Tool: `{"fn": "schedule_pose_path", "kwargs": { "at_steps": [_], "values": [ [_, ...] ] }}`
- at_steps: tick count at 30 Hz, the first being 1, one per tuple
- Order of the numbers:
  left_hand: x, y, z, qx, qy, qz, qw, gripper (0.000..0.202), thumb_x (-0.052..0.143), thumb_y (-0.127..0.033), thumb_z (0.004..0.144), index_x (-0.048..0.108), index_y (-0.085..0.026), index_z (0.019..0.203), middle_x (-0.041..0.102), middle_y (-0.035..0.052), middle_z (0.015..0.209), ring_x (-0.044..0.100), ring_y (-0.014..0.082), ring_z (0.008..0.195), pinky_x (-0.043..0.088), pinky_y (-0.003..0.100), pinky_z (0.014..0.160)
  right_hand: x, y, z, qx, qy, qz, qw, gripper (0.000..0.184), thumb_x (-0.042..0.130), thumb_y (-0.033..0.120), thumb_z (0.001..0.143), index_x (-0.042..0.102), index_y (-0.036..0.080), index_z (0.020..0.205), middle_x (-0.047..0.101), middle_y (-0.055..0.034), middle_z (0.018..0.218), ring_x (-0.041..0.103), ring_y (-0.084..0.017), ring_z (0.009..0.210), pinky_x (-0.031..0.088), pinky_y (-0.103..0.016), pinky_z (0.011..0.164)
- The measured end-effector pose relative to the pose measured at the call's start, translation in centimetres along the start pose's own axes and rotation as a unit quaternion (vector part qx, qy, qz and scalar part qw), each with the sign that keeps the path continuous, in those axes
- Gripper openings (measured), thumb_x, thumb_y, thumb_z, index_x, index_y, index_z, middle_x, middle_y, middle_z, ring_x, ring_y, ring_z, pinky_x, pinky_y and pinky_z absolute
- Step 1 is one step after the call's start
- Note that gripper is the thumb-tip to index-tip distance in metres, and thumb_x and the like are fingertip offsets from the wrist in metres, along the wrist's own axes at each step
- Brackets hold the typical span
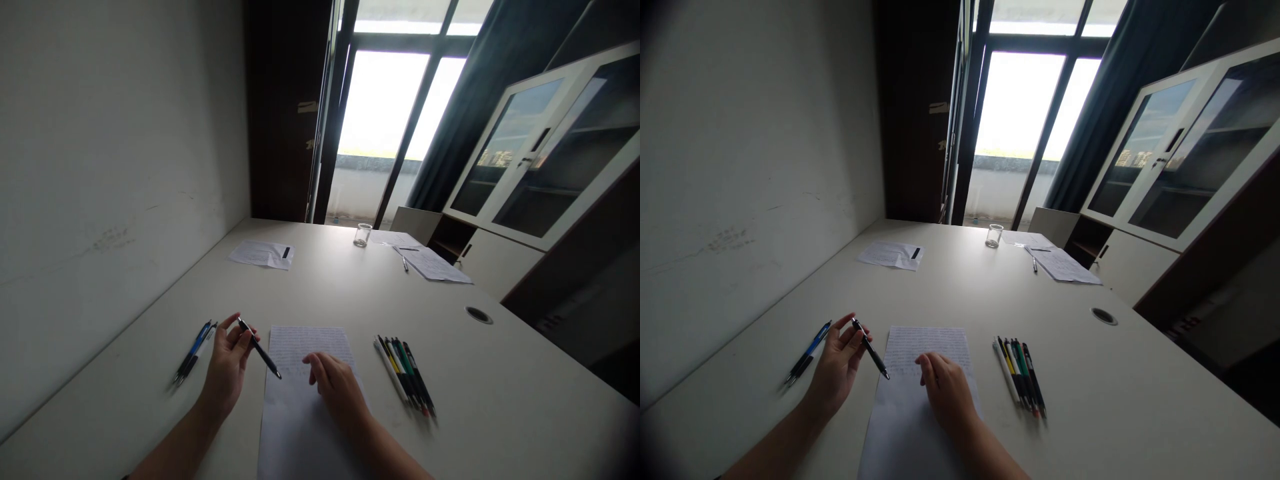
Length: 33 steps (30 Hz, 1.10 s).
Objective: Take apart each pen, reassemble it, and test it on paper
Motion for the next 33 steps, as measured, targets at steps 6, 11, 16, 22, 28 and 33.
{"fn": "schedule_pose_path", "kwargs": {
  "at_steps": [6, 11, 16, 22, 28, 33],
  "values": [
    [-0.5, 0.1, 0.0, -0.006, -0.025, -0.009, 1.0, 0.055, 0.084, -0.027, 0.069, 0.056, -0.025, 0.116, 0.066, -0.0025, 0.086, 0.066, 0.0123, 0.079, 0.054, 0.029, 0.083, 0.1, -0.1, 0.1, -0.002, -0.001, -0.001, 1.0, 0.044, 0.032, 0.041, 0.104, 0.069, 0.019, 0.092, 0.065, -0.0002, 0.068, 0.06, -0.014, 0.06, 0.044, -0.025, 0.07],
    [-0.6, 0.0, 0.0, -0.002, -0.019, -0.009, 1.0, 0.052, 0.084, -0.027, 0.068, 0.058, -0.024, 0.112, 0.067, -0.0025, 0.086, 0.066, 0.0119, 0.079, 0.054, 0.028, 0.083, 0.2, -0.2, 0.0, -0.002, 0.0, 0.001, 1.0, 0.044, 0.033, 0.041, 0.104, 0.069, 0.019, 0.091, 0.065, 0.0001, 0.067, 0.06, -0.013, 0.059, 0.043, -0.024, 0.069],
    [0.0, -0.2, 0.0, 0.004, 0.006, -0.003, 1.0, 0.044, 0.083, -0.027, 0.07, 0.058, -0.022, 0.107, 0.068, -0.0017, 0.086, 0.066, 0.012, 0.079, 0.053, 0.027, 0.084, 0.1, -0.1, 0.0, -0.002, 0.0, 0.006, 1.0, 0.043, 0.033, 0.04, 0.104, 0.069, 0.019, 0.091, 0.065, -0.0003, 0.067, 0.06, -0.014, 0.061, 0.044, -0.025, 0.069],
    [1.8, 0.3, -0.7, -0.002, 0.075, 0.033, 0.997, 0.041, 0.078, -0.029, 0.077, 0.055, -0.024, 0.11, 0.068, -0.0002, 0.089, 0.068, 0.0153, 0.081, 0.053, 0.033, 0.084, 0.2, 0.8, 0.1, -0.032, 0.011, 0.013, 0.999, 0.04, 0.035, 0.038, 0.104, 0.069, 0.02, 0.093, 0.065, -0.0016, 0.07, 0.061, -0.016, 0.069, 0.044, -0.026, 0.071],
    [2.7, 0.4, -1.2, 0.013, 0.121, 0.059, 0.991, 0.035, 0.076, -0.027, 0.08, 0.051, -0.023, 0.104, 0.068, 0.0022, 0.091, 0.069, 0.0211, 0.086, 0.054, 0.042, 0.085, 0.4, 2.8, -0.1, -0.109, 0.027, -0.03, 0.993, 0.028, 0.048, 0.04, 0.1, 0.069, 0.022, 0.095, 0.064, -0.0044, 0.081, 0.057, -0.018, 0.079, 0.043, -0.029, 0.073],
    [2.9, 0.6, -1.5, 0.025, 0.153, 0.092, 0.984, 0.033, 0.072, -0.025, 0.084, 0.049, -0.023, 0.107, 0.068, 0.0027, 0.093, 0.07, 0.0221, 0.088, 0.054, 0.043, 0.085, 1.1, 2.9, -0.4, -0.127, 0.039, -0.067, 0.989, 0.017, 0.061, 0.037, 0.094, 0.069, 0.022, 0.097, 0.061, -0.0028, 0.078, 0.055, -0.018, 0.077, 0.043, -0.029, 0.073]
  ]
}}
Point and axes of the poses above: each hand's wrist, its own z-axis towards the middle knuckle, its own x-axis out of the palm, y = z × x, the point moved 9 cm from there along z, towards the middle knuckle
